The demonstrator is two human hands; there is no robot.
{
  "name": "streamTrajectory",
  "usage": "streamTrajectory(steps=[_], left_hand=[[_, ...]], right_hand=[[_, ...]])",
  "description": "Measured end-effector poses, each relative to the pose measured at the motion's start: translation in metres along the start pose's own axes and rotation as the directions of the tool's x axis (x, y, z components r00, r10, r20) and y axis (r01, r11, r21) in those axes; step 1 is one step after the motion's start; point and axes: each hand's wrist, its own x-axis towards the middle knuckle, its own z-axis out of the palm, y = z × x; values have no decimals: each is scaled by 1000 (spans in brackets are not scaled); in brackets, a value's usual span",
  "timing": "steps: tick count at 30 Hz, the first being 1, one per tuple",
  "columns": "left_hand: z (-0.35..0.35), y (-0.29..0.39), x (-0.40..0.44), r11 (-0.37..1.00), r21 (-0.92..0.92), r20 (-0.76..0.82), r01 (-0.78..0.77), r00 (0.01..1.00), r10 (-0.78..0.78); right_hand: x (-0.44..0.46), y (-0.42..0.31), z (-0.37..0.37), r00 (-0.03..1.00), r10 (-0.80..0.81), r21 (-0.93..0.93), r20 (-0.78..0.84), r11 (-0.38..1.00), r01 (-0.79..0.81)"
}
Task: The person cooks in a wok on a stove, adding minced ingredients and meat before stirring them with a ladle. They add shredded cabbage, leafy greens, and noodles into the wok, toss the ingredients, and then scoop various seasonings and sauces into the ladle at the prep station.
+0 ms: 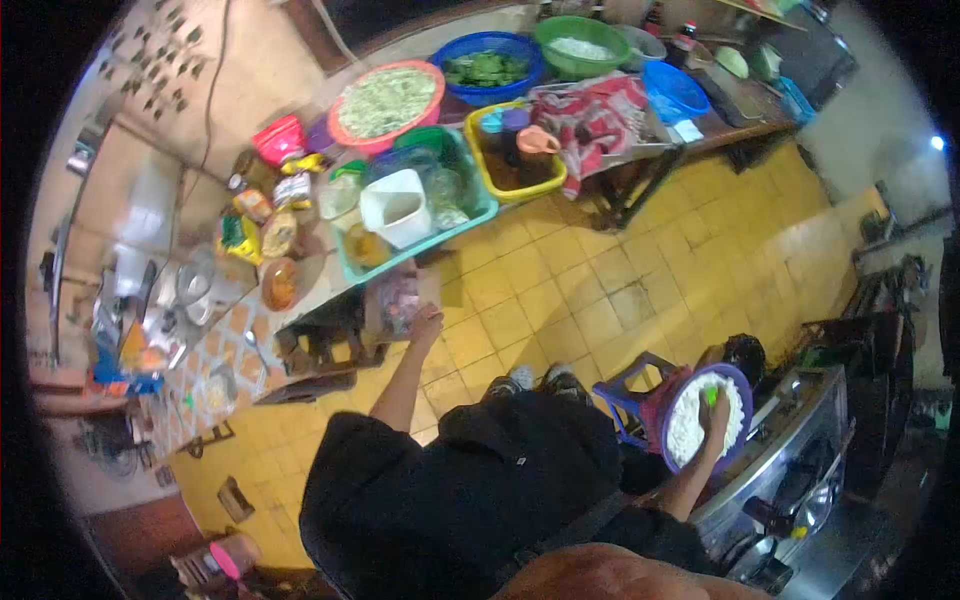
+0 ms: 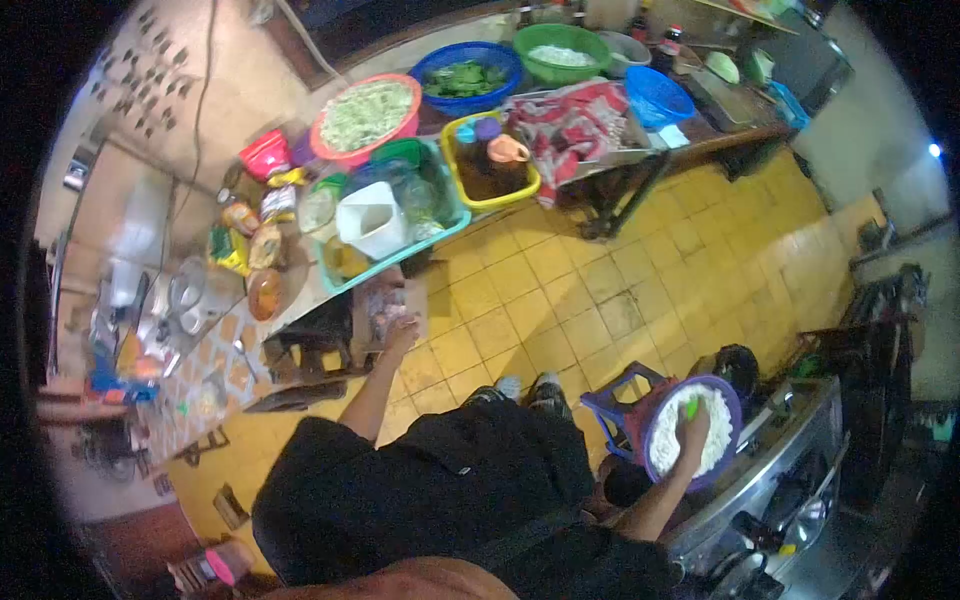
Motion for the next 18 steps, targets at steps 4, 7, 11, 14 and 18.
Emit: streamTrajectory(steps=[4,7,11,14,18], left_hand=[[-30,-45,-68,650,-683,72,334,916,-395],[-14,-99,-126,402,-873,41,277,862,-504],[16,-85,-184,224,-828,50,515,465,-884],[42,-87,-224,397,-635,136,662,602,-786],[53,-80,-206,994,-86,-26,60,998,-63]], right_hand=[[108,-226,29,813,-563,102,148,827,554],[137,-386,33,617,-781,340,93,608,718],[143,-555,7,334,-943,510,17,295,808],[173,-636,26,165,-985,482,59,173,859],[201,-719,63,2,-996,354,87,33,935]])
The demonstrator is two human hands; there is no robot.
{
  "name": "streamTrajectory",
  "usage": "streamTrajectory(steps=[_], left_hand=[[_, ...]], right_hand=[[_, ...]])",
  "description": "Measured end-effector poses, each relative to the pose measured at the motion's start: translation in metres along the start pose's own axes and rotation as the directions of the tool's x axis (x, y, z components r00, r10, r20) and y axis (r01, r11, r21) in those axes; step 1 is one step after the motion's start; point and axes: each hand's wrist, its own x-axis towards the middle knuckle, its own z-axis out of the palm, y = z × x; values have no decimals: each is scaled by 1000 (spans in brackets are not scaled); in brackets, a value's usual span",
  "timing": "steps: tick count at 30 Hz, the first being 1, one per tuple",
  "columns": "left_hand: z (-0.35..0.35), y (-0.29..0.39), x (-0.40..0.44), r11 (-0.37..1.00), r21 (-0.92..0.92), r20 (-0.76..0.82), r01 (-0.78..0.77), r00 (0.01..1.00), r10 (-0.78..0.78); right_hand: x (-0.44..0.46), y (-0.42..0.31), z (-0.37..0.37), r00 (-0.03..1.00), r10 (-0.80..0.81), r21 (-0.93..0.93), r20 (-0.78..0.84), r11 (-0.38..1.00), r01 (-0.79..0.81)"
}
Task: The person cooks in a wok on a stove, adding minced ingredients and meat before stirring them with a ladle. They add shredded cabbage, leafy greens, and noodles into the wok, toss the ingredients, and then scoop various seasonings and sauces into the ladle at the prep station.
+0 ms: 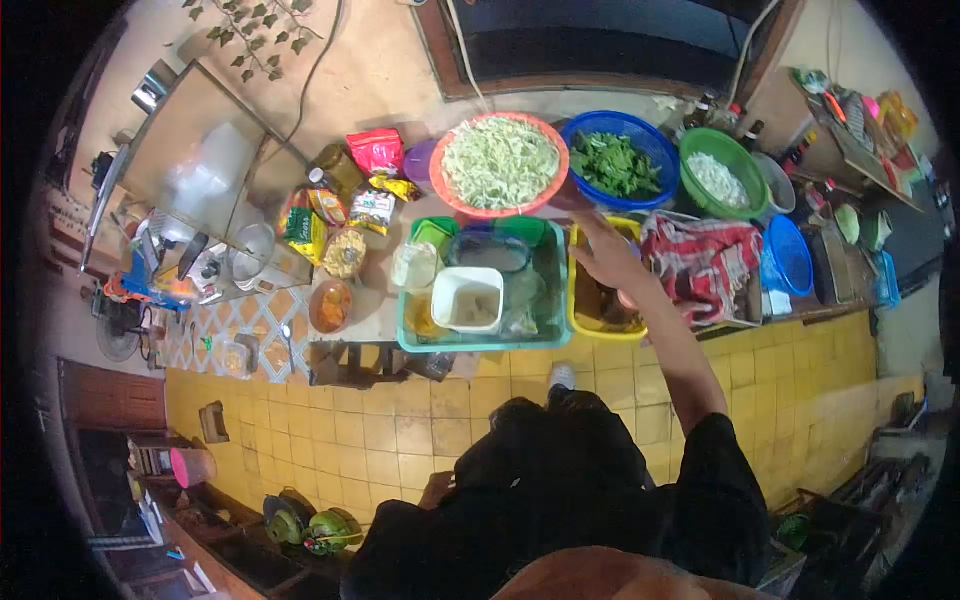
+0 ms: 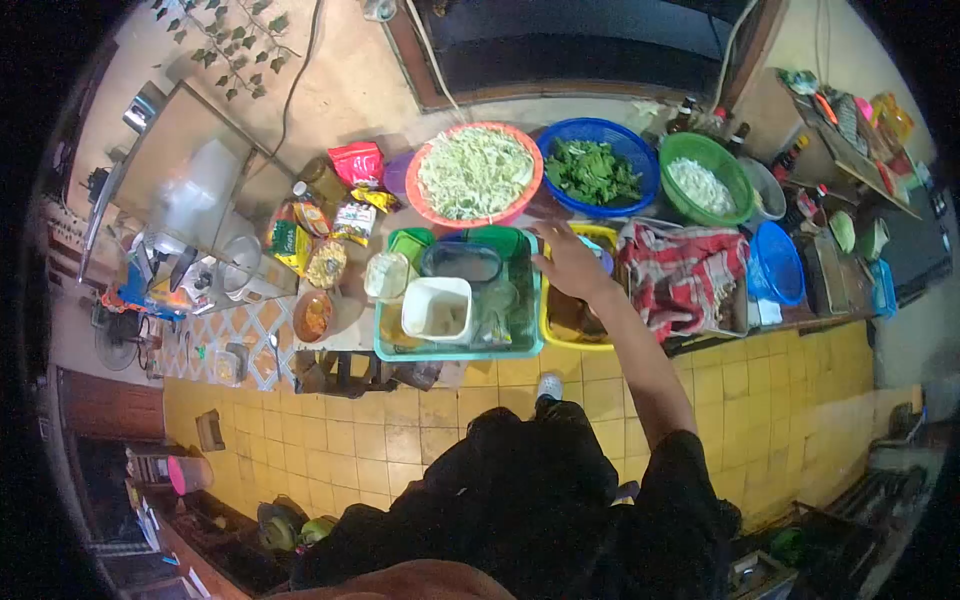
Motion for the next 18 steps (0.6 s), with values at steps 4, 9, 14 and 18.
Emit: streamTrajectory(steps=[4,9,14,18], left_hand=[[-17,40,81,773,-593,-173,223,903,-393],[-78,106,159,432,-802,102,412,807,-582],[-102,96,180,410,-796,46,444,720,-692],[-105,43,152,196,-869,141,455,606,-783]], right_hand=[[88,50,68,998,-51,4,39,999,51],[176,66,119,982,15,-225,186,974,28],[210,80,155,960,30,-386,277,919,83],[237,77,131,847,165,-381,505,923,48]])
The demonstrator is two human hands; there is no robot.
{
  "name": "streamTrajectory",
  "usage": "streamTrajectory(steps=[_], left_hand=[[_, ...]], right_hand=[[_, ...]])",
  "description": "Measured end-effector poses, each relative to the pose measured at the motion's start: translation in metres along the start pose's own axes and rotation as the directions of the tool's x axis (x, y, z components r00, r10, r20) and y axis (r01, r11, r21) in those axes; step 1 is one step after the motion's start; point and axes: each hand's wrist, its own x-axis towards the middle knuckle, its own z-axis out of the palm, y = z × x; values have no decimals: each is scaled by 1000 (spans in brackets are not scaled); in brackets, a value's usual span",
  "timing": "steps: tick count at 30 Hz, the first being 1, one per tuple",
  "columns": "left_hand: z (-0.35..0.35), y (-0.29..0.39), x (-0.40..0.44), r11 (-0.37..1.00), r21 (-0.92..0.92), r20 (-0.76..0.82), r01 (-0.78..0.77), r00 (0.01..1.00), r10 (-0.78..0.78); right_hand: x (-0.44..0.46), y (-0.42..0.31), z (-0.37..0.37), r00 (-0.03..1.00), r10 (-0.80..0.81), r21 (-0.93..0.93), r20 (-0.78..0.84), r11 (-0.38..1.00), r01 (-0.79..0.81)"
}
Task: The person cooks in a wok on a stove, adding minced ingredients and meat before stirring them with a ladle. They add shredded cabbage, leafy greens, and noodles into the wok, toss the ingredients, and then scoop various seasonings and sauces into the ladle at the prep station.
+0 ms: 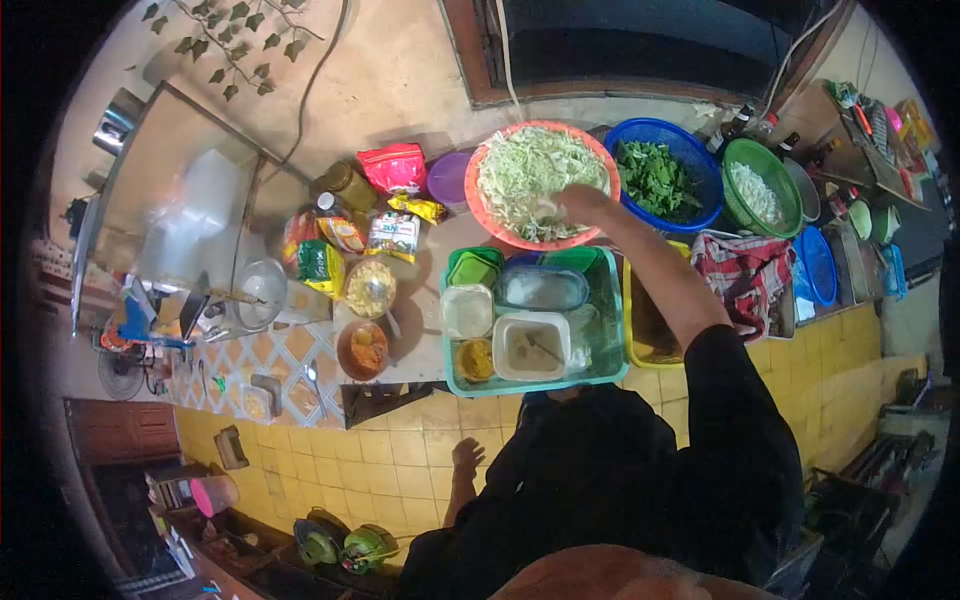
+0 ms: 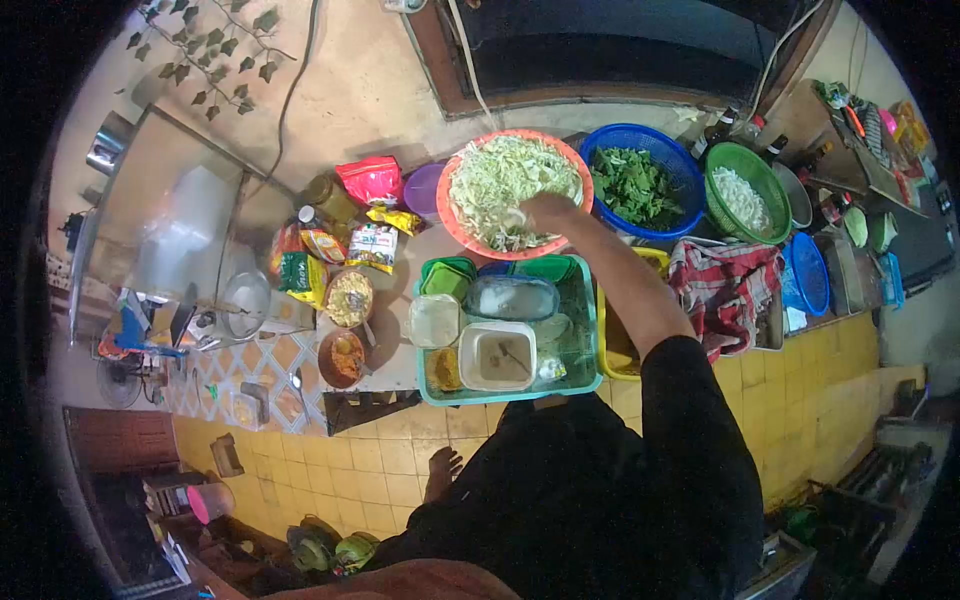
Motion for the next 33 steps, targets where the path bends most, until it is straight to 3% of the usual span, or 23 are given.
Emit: streamTrajectory(steps=[1,3,7,10,11,13,15,16,17,19,20,21,23,24,25,27,28,33], left_hand=[[-8,-4,0,997,-4,-68,71,995,-71],[-35,-10,5,988,24,-89,153,985,-150],[-84,-11,31,979,91,-10,181,983,-181],[-93,9,51,991,74,10,108,994,-109],[-88,22,49,994,64,-7,87,996,-87],[-72,53,44,999,37,-60,18,998,-16],[-57,77,45,997,67,-54,-22,998,25],[-54,83,46,993,95,-48,-64,996,69],[-50,86,46,993,102,-44,-62,997,67],[-42,91,49,992,104,3,-71,997,71],[-41,92,51,999,50,-5,2,1000,-2],[-41,91,51,998,57,0,3,1000,-3],[-43,80,50,990,139,49,2,999,-9],[-44,74,54,991,121,7,48,999,-49],[-47,71,48,991,123,6,53,999,-54],[-51,63,44,979,176,23,98,994,-103],[-49,61,45,956,267,-33,120,993,-115],[-58,59,51,976,130,2,173,985,-175]], right_hand=[[12,10,0,1000,-2,14,4,1000,2],[17,17,-1,959,96,99,-268,992,-72],[11,-1,-31,975,152,286,-163,953,-101],[26,0,-4,902,368,465,-227,855,-231],[23,-9,8,882,311,218,-354,944,-246],[28,-17,16,862,225,-40,-454,962,-272],[42,-28,5,922,386,153,3,911,-382],[40,-29,16,912,393,188,-120,911,-368],[41,-22,18,909,400,189,-118,907,-375],[50,-2,10,959,284,260,18,925,-279],[49,3,12,949,250,160,-194,962,-221],[50,11,11,946,259,161,-193,960,-230],[42,16,-13,874,170,33,-455,984,-174],[38,9,-17,747,259,196,-612,965,-174],[31,-4,-25,750,262,198,-608,964,-177],[18,-30,-47,857,253,-105,-449,937,-332],[34,-12,-25,926,273,79,-261,962,-262],[8,-55,36,921,256,110,-294,966,-233]])
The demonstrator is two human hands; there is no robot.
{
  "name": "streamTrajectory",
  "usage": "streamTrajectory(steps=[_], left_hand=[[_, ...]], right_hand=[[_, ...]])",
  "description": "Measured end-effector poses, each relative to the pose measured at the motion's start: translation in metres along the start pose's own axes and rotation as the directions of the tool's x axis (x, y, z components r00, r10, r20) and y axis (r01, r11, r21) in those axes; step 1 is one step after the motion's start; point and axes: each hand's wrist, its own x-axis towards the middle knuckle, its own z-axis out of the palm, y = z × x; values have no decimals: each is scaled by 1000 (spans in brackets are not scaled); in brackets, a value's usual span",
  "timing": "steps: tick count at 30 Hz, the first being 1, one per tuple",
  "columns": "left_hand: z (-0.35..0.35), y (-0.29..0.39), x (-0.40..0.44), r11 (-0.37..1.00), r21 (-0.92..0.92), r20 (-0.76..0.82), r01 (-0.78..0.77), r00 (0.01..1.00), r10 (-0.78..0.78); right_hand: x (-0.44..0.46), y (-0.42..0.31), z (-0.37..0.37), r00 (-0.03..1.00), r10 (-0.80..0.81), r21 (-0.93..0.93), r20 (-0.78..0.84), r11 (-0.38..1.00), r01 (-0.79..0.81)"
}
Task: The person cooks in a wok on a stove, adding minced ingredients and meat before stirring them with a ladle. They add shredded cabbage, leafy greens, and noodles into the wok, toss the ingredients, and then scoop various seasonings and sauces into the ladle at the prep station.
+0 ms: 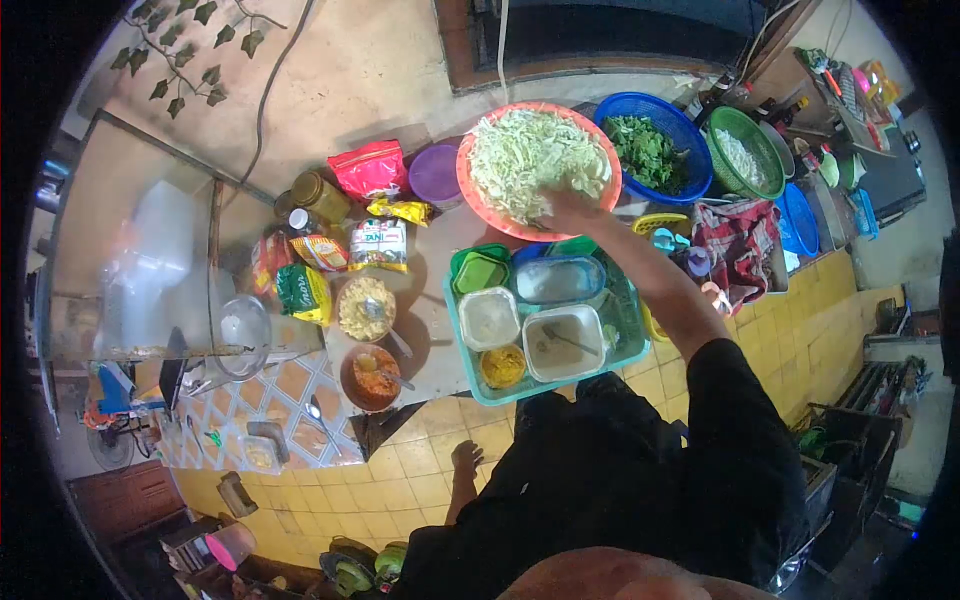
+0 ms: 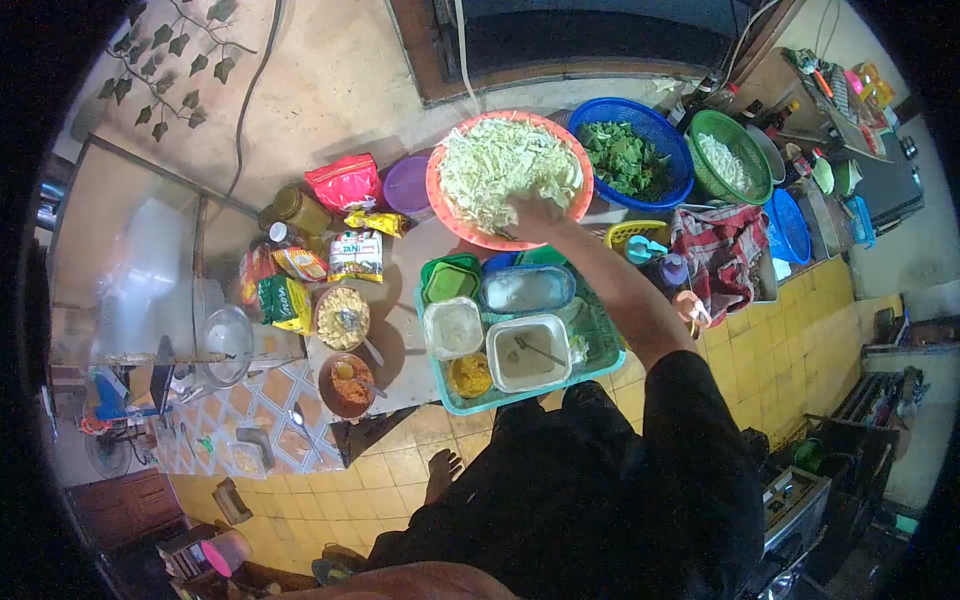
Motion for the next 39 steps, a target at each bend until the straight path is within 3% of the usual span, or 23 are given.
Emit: streamTrajectory(steps=[2,4,6,8,9,10,11,13,14,18,20,21,22,23,24,25,26,27,30,32,34,36,39], left_hand=[[1,0,6,1000,-21,-20,0,1000,0],[-3,2,13,987,118,16,-105,994,104],[1,17,11,989,121,25,-88,996,85],[1,22,15,992,71,8,-108,994,107],[0,24,15,991,80,11,-111,994,110],[1,27,14,990,79,24,-115,993,113],[0,28,12,990,82,36,-118,993,115],[0,27,25,985,129,73,-117,991,109],[-6,23,36,978,176,92,-114,991,99],[5,21,38,955,281,91,-96,993,73],[8,27,35,980,184,195,-81,980,45],[26,33,23,945,317,98,-76,994,47],[33,37,17,937,340,103,-82,993,49],[39,38,14,927,357,146,-110,987,61],[46,40,11,917,373,190,-139,979,71],[55,43,7,904,414,217,-109,976,18],[63,45,6,889,443,226,-117,974,15],[71,45,4,868,483,219,-114,976,7],[90,35,7,781,598,278,-181,960,9],[98,32,19,709,677,311,-196,950,-34],[110,30,31,615,760,333,-209,938,-93],[131,25,41,503,837,335,-217,929,-156],[173,4,42,304,922,317,-240,919,-237]], right_hand=[[3,4,0,1000,2,57,20,998,-4],[11,13,-22,998,34,303,61,952,-51],[18,30,-22,1000,11,236,-12,972,-8],[17,18,-53,935,349,603,59,734,-312],[14,13,-54,916,398,696,-50,671,-253],[18,24,-37,912,406,698,-55,669,-256],[28,45,-2,989,129,384,-72,919,-92],[18,37,-1,992,-49,218,114,976,23],[7,22,15,985,116,139,-128,985,-98],[26,29,24,989,121,219,-88,971,-99],[25,33,27,987,134,282,-91,954,-103],[14,34,12,943,258,403,-209,901,-157],[0,35,-6,870,387,518,-304,834,-190],[-13,30,-25,841,541,895,-1,375,-241],[-26,29,-36,826,564,897,-6,368,-245],[-38,31,-44,835,550,999,18,32,-43],[-57,33,-56,846,533,936,22,-308,170],[-87,44,-69,894,446,889,-39,-393,235],[-174,69,-83,840,543,863,16,-432,263],[-265,73,-102,832,553,801,43,-517,303],[-368,72,-103,767,639,785,58,-504,360],[-479,65,-85,649,760,834,28,-376,405],[-648,23,-58,380,920,778,93,-306,549]])
